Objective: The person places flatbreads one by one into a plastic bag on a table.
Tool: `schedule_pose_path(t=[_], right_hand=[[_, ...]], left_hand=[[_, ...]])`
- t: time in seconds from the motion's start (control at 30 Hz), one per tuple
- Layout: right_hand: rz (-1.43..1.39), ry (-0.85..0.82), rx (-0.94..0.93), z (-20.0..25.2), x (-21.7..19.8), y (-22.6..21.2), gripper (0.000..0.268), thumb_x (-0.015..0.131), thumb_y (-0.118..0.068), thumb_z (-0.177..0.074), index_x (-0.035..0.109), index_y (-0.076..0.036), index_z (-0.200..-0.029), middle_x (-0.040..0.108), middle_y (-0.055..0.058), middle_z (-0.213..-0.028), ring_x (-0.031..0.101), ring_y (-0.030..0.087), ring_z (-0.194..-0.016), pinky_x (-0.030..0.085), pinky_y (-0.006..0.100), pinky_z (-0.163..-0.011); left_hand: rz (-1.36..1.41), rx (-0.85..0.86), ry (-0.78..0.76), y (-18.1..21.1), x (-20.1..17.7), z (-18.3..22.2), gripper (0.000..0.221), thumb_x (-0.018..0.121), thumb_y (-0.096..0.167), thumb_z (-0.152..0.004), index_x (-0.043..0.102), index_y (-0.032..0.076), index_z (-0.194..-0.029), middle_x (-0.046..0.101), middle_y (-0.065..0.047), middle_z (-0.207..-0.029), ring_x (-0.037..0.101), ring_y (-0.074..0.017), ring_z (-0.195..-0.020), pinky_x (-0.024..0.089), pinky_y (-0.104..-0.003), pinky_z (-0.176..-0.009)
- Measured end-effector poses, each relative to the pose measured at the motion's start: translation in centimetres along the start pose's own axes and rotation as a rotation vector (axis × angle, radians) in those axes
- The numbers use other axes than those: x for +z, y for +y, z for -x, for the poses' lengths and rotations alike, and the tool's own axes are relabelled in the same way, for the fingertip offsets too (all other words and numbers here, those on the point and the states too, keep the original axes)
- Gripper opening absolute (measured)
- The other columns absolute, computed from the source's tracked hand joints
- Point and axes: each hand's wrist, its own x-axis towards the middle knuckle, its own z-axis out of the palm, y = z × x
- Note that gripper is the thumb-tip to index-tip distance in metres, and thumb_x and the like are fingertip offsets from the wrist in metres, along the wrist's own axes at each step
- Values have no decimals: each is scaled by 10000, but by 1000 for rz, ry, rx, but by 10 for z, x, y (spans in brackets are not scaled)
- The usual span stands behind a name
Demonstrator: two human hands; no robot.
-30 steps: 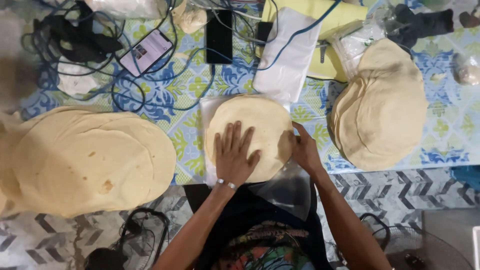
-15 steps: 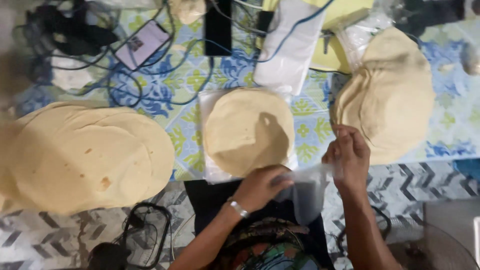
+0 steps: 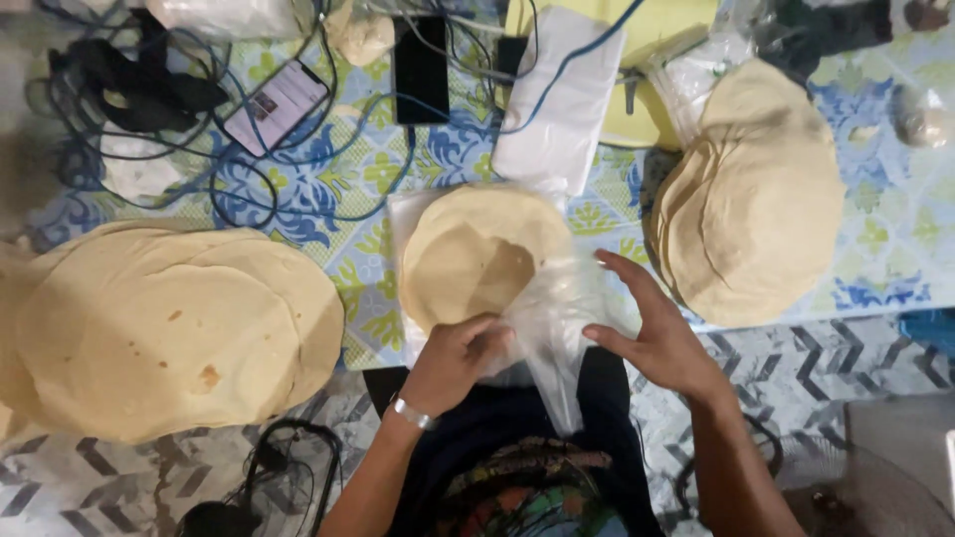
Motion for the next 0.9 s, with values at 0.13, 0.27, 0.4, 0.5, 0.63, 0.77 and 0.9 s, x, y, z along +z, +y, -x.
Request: schedule_pose_path(t=[0.13,0.27,0.4,0.5,0.63,0.77,0.9], right_hand=[[-232,-73,74,-9,3,27,851,762,-305,-890,328,-136,-1602,524,126,-1466,549,243,-1278,439,402,-1061],[-134,-150,249,-17,26,81,504,754,-246,-960,550,-138,-1408,704,106,-1127,661,175,-977,553,367,-895],[-99,-115,167,-23,40,74,213,682,-209,-1003,756,-39,-1108,737,73,-966,643,141,-934,512,334,-876],[-263,-10,129,-27,52,90,219,617,-196,-1035,699,3,-1069,700,53,-931,653,138,-900,528,322,-851],[-486,75,206,-35,60,96,238,570,-211,-1050,658,10,-1066,672,52,-885,658,135,-755,571,318,-701],[-581,200,340,-46,63,76,262,544,-257,-1031,655,-20,-1057,670,11,-895,570,116,-591,498,297,-521],[-575,321,436,-40,75,110,260,580,-281,-1038,680,-42,-1059,618,-18,-825,482,91,-549,395,273,-480]], left_hand=[[-235,307,-43,-3,-8,9,380,749,283,-914,660,58,-1206,717,-111,-1008,710,-233,-831,575,-333,-739],[-402,446,-134,-4,-15,18,500,740,296,-894,608,116,-1342,681,-130,-1192,678,-308,-1068,549,-397,-902],[-462,296,-76,-38,-23,5,768,840,416,-749,540,106,-1384,612,-164,-1293,650,-361,-1075,510,-434,-859],[-1122,692,60,-127,-35,-2,396,658,258,-1001,631,275,-1396,679,-99,-1277,669,-304,-1117,533,-387,-916],[-369,151,65,-93,-39,-4,473,719,376,-959,596,35,-1263,715,-131,-1126,720,-275,-1017,569,-395,-867],[453,30,-6,-97,-38,-5,496,685,231,-934,487,53,-1352,751,-114,-1015,711,-186,-868,588,-327,-795],[511,-290,-21,-80,-37,7,579,724,152,-884,427,167,-1381,725,-80,-971,685,-179,-799,536,-345,-678]])
